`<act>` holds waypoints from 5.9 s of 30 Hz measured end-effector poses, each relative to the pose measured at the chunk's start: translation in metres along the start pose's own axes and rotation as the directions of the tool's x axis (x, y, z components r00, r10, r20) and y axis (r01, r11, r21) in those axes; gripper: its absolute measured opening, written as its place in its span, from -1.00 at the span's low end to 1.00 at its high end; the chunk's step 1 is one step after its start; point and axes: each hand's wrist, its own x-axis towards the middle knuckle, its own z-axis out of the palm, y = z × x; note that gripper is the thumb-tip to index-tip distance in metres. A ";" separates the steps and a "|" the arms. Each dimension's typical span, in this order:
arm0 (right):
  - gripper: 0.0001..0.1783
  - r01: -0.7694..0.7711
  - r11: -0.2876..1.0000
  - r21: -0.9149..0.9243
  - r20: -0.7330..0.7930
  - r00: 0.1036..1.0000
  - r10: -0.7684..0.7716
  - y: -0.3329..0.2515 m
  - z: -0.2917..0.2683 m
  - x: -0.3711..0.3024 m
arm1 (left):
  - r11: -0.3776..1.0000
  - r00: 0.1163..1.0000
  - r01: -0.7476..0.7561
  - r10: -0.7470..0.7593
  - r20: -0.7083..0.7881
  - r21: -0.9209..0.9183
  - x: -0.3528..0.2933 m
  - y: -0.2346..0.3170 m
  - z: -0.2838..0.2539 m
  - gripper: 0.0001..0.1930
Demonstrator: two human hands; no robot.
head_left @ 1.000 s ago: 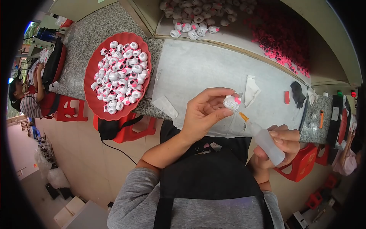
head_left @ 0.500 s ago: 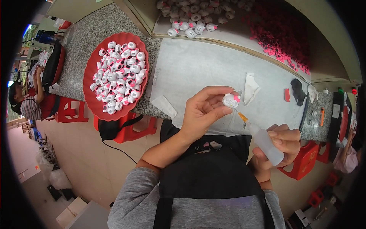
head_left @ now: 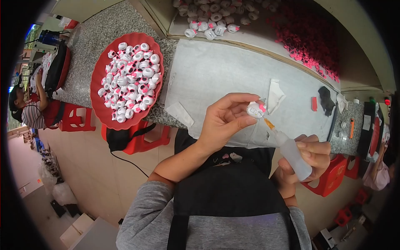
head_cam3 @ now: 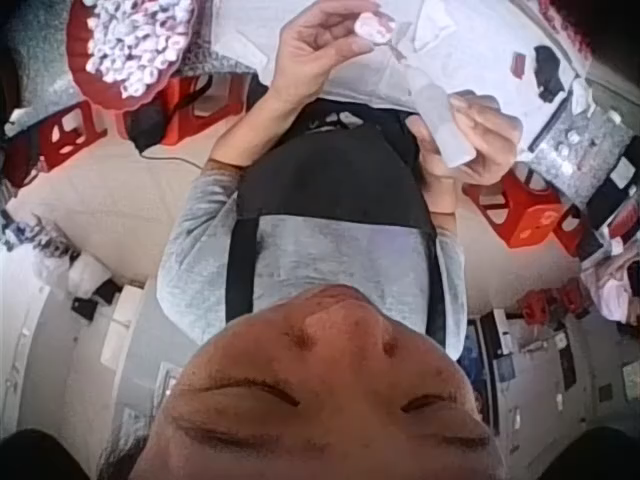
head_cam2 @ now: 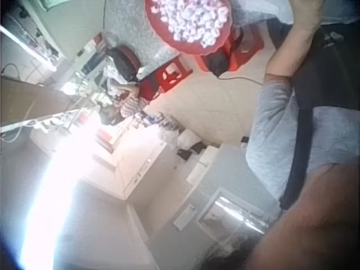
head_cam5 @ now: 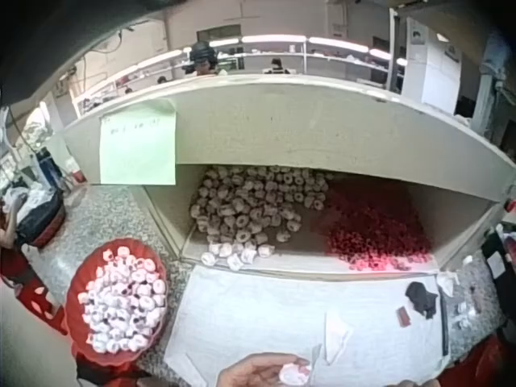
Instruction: Using a precision squeeze bottle to apply pink paint or liquid to small plastic toy components at a factory workbench.
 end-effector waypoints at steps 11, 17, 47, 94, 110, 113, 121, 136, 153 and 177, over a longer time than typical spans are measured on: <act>-0.57 -0.018 1.000 0.006 -0.007 1.000 0.018 0.000 0.002 -0.002 | 0.976 0.990 -0.137 0.130 0.050 0.167 0.000 -0.003 -0.001 -0.67; -0.57 -0.014 1.000 0.008 -0.040 0.999 0.014 0.002 0.001 -0.008 | 0.910 0.971 -0.239 0.216 0.104 0.339 -0.001 -0.005 -0.003 -0.68; -0.77 0.034 0.547 -0.837 0.323 0.836 0.443 0.161 0.008 0.085 | 0.897 0.907 -0.315 0.381 -0.180 0.310 0.004 0.026 -0.038 -0.64; -0.91 -0.773 0.503 0.387 0.273 0.617 0.738 0.031 0.010 0.001 | 0.705 0.936 -0.352 0.274 0.221 0.616 0.005 0.001 0.002 -0.74; -0.58 -0.760 0.579 0.297 0.389 0.650 0.653 0.025 0.014 0.002 | 0.997 0.995 -0.027 0.020 0.099 0.067 -0.001 0.001 -0.002 -0.76; -0.64 -0.752 0.564 0.339 0.380 0.659 0.649 0.029 0.012 -0.003 | 0.992 0.993 -0.053 0.040 0.113 0.113 -0.001 -0.001 -0.002 -0.75; -0.72 -0.753 0.514 0.411 0.372 0.653 0.660 0.031 0.010 -0.007 | 0.974 0.986 -0.061 0.025 0.163 0.220 -0.002 -0.001 -0.005 -0.79; -0.71 -0.788 0.438 0.433 0.370 0.598 0.711 0.027 0.011 -0.005 | 0.939 0.992 -0.094 0.059 0.115 0.330 -0.005 0.001 0.002 -0.76; -0.72 -0.786 0.409 0.464 0.324 0.580 0.747 0.023 0.019 -0.014 | 0.917 0.971 -0.215 0.163 0.177 0.336 -0.007 -0.007 -0.007 -0.75; -0.50 -0.822 0.426 0.377 0.356 0.553 0.753 0.028 0.005 -0.003 | -0.354 0.777 -0.371 0.387 0.496 0.858 0.132 0.027 -0.052 -0.77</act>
